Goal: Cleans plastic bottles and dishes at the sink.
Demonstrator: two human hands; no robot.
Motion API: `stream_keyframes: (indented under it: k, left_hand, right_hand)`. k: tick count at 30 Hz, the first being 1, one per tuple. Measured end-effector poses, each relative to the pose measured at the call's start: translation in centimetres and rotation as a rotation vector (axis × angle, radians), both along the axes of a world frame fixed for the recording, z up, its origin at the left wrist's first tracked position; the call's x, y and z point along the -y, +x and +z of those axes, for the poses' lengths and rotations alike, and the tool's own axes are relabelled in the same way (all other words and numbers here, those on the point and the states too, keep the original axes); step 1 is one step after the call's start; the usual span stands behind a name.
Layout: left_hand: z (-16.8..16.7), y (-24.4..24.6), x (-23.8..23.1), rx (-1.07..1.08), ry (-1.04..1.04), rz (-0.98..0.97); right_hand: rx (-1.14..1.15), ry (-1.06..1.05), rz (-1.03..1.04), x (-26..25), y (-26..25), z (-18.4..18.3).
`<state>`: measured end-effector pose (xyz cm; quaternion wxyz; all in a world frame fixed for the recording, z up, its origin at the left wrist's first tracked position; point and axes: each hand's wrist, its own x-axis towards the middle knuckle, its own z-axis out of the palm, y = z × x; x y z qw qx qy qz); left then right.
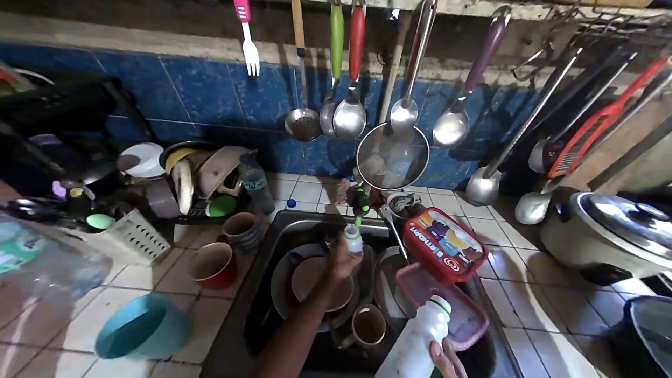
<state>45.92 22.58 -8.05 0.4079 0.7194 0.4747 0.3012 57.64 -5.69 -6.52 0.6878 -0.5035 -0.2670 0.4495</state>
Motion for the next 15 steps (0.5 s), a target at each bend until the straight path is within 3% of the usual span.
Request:
stream_keyframes:
  k: [7,15]
  left_hand:
    - [0.5,0.6,0.0,-0.050,-0.007,-0.070]
    - [1.6,1.0,0.5,-0.244,0.007,-0.058]
  right_hand:
    - [-0.020,0.010,0.000,-0.9,-0.6,0.3]
    - [-0.242,0.144,-0.003,-1.2,1.0,1.0]
